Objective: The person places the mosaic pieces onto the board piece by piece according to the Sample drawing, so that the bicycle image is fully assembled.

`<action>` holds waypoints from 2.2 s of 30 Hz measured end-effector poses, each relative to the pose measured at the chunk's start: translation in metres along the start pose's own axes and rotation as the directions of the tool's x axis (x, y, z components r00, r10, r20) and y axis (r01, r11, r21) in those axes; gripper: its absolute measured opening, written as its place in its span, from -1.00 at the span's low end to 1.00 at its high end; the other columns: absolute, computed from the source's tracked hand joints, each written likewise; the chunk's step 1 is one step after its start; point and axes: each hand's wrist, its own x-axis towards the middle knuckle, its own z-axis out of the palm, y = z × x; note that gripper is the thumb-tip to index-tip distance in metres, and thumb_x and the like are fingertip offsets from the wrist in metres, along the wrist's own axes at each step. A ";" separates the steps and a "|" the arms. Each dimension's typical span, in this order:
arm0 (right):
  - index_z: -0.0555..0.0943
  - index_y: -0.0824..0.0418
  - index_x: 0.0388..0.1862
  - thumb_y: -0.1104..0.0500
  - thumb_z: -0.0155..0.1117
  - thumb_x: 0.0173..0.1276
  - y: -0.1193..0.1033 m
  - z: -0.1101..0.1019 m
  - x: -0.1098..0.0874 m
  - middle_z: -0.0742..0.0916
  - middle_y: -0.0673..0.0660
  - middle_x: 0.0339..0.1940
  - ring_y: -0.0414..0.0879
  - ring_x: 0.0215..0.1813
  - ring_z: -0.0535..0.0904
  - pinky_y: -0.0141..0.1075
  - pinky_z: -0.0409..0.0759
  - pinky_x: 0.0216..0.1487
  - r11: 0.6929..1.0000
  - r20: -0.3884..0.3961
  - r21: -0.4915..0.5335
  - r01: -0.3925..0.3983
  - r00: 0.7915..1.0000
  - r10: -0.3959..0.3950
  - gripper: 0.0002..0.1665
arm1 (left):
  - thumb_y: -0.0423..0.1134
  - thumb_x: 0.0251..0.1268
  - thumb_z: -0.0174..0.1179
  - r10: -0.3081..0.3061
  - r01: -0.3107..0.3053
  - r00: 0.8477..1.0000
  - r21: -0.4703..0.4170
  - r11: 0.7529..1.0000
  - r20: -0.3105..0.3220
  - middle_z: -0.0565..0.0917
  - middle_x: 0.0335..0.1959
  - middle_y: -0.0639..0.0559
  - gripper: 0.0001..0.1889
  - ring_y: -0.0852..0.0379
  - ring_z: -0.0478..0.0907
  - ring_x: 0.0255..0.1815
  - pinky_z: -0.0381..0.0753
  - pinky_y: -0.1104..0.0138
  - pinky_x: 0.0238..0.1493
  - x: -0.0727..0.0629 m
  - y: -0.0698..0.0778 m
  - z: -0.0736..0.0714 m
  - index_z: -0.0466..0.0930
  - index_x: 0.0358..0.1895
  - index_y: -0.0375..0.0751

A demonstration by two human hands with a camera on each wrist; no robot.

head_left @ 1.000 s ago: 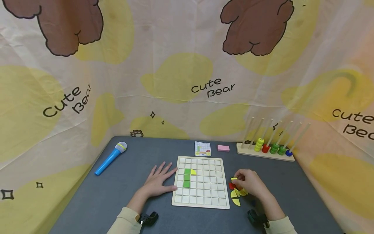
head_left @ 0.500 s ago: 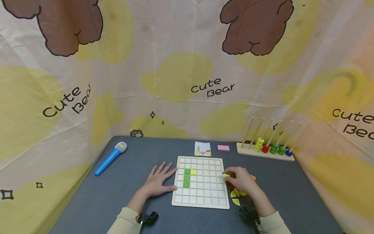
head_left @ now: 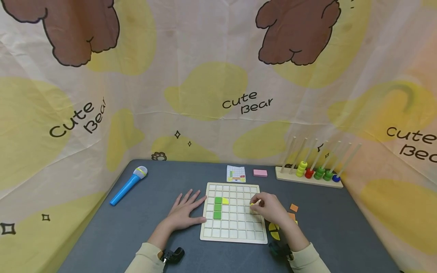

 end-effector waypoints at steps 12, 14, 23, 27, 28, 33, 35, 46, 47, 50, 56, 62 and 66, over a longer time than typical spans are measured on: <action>0.74 0.07 -0.31 0.17 0.50 0.27 -0.011 0.020 0.011 0.67 -0.08 -0.46 -0.16 -0.39 0.51 -0.37 0.50 -0.39 0.999 0.022 0.050 0.009 1.000 -0.010 -0.93 | 0.46 0.21 0.16 0.016 -0.016 1.000 -0.006 1.000 -0.019 0.09 0.65 0.02 -0.10 -0.19 -0.16 0.68 -0.28 -0.25 0.56 -0.001 -0.003 0.003 0.16 0.60 0.25; 0.74 0.08 -0.32 0.17 0.50 0.27 -0.013 0.023 0.012 0.67 -0.08 -0.46 -0.17 -0.39 0.51 -0.38 0.51 -0.39 0.998 0.021 0.065 0.021 1.000 -0.022 -0.93 | 0.48 0.21 0.13 0.013 -0.013 1.000 0.001 1.000 -0.010 0.08 0.66 0.04 -0.10 -0.16 -0.17 0.69 -0.30 -0.24 0.57 0.000 -0.003 0.003 0.14 0.60 0.29; 0.72 0.09 -0.37 0.19 0.47 0.29 -0.024 0.036 0.016 0.65 -0.08 -0.48 -0.16 -0.39 0.51 -0.39 0.50 -0.39 0.992 0.053 0.100 0.077 0.995 -0.082 -0.93 | 0.50 0.21 0.11 0.009 -0.009 1.000 -0.003 1.000 -0.010 0.06 0.66 0.07 -0.10 -0.14 -0.20 0.69 -0.33 -0.23 0.57 0.001 -0.005 0.005 0.12 0.60 0.34; 0.72 0.08 -0.37 0.19 0.47 0.29 -0.032 0.041 0.017 0.66 -0.08 -0.48 -0.18 -0.39 0.51 -0.39 0.50 -0.38 0.992 0.065 0.110 0.069 0.995 -0.076 -0.93 | 0.49 0.22 0.11 0.008 -0.009 1.000 -0.008 1.000 -0.011 0.06 0.66 0.07 -0.11 -0.14 -0.20 0.69 -0.32 -0.23 0.57 0.001 -0.004 0.003 0.12 0.60 0.33; 0.72 0.09 -0.37 0.19 0.47 0.29 -0.033 0.043 0.018 0.66 -0.08 -0.48 -0.18 -0.39 0.52 -0.38 0.51 -0.38 0.991 0.063 0.110 0.079 0.994 -0.086 -0.93 | 0.49 0.22 0.11 0.009 -0.009 1.000 -0.005 1.000 -0.010 0.06 0.66 0.08 -0.11 -0.14 -0.20 0.69 -0.32 -0.23 0.58 0.001 -0.004 0.003 0.12 0.60 0.34; 0.72 0.08 -0.36 0.18 0.48 0.29 -0.038 0.051 0.021 0.68 -0.09 -0.47 -0.21 -0.39 0.53 -0.39 0.52 -0.35 0.989 0.074 0.123 0.080 0.993 -0.089 -0.93 | 0.49 0.22 0.11 0.009 -0.009 1.000 -0.006 1.000 -0.010 0.05 0.66 0.07 -0.11 -0.15 -0.21 0.69 -0.32 -0.24 0.57 0.001 -0.004 0.003 0.13 0.60 0.33; 0.72 0.06 -0.36 0.18 0.48 0.29 -0.040 0.054 0.022 0.68 -0.11 -0.47 -0.22 -0.39 0.53 -0.40 0.51 -0.35 0.989 0.082 0.129 0.073 0.993 -0.084 -0.93 | 0.49 0.22 0.10 0.008 -0.008 1.000 -0.004 1.000 -0.012 0.06 0.66 0.06 -0.11 -0.16 -0.21 0.69 -0.32 -0.24 0.57 0.001 -0.004 0.003 0.13 0.60 0.33; 0.72 0.07 -0.40 0.17 0.51 0.27 -0.052 0.069 0.028 0.68 -0.10 -0.52 -0.23 -0.44 0.54 -0.39 0.52 -0.39 0.984 0.099 0.154 0.094 0.989 -0.110 -0.90 | 0.43 0.24 0.15 0.065 -0.070 0.995 -0.054 0.996 -0.078 0.13 0.64 -0.07 -0.14 -0.25 -0.13 0.67 -0.29 -0.28 0.54 -0.001 -0.008 0.008 0.20 0.59 0.25; 0.72 0.06 -0.40 0.16 0.51 0.26 -0.053 0.070 0.029 0.68 -0.11 -0.52 -0.24 -0.44 0.54 -0.39 0.52 -0.39 0.983 0.102 0.153 0.098 0.988 -0.115 -0.90 | 0.42 0.24 0.16 0.065 -0.069 0.995 -0.053 0.996 -0.079 0.14 0.64 -0.07 -0.14 -0.25 -0.12 0.67 -0.28 -0.28 0.54 -0.001 -0.007 0.007 0.21 0.58 0.24; 0.72 0.06 -0.41 0.16 0.51 0.26 -0.057 0.076 0.031 0.68 -0.12 -0.53 -0.27 -0.46 0.54 -0.40 0.52 -0.39 0.984 0.111 0.143 0.109 0.986 -0.125 -0.89 | 0.39 0.26 0.17 0.061 -0.065 0.996 -0.050 0.997 -0.071 0.14 0.64 -0.08 -0.14 -0.25 -0.12 0.67 -0.28 -0.27 0.54 -0.001 -0.007 0.007 0.21 0.58 0.21; 0.73 0.06 -0.41 0.15 0.49 0.29 -0.066 0.087 0.032 0.68 -0.13 -0.53 -0.28 -0.47 0.54 -0.39 0.53 -0.40 0.985 0.133 0.134 0.110 0.983 -0.128 -0.90 | 0.45 0.27 0.11 0.041 -0.041 0.999 -0.005 0.999 -0.031 0.08 0.66 0.01 -0.13 -0.18 -0.17 0.69 -0.28 -0.24 0.57 0.001 -0.007 0.004 0.16 0.60 0.25; 0.72 0.03 -0.43 0.14 0.49 0.29 -0.071 0.097 0.028 0.66 -0.17 -0.55 -0.32 -0.47 0.53 -0.41 0.52 -0.39 0.990 0.154 0.088 0.111 0.980 -0.123 -0.88 | 0.45 0.28 0.09 0.036 -0.036 0.999 -0.006 0.999 -0.017 0.05 0.67 0.03 -0.14 -0.17 -0.21 0.69 -0.32 -0.25 0.57 0.001 -0.007 0.003 0.15 0.60 0.27; 0.71 0.04 -0.44 0.15 0.49 0.29 -0.074 0.102 0.025 0.65 -0.18 -0.57 -0.35 -0.50 0.52 -0.43 0.50 -0.43 0.990 0.153 0.061 0.126 0.979 -0.134 -0.88 | 0.42 0.27 0.13 0.039 -0.040 0.999 -0.026 0.999 -0.038 0.09 0.66 0.00 -0.14 -0.19 -0.17 0.69 -0.30 -0.25 0.56 0.000 -0.006 0.003 0.19 0.59 0.23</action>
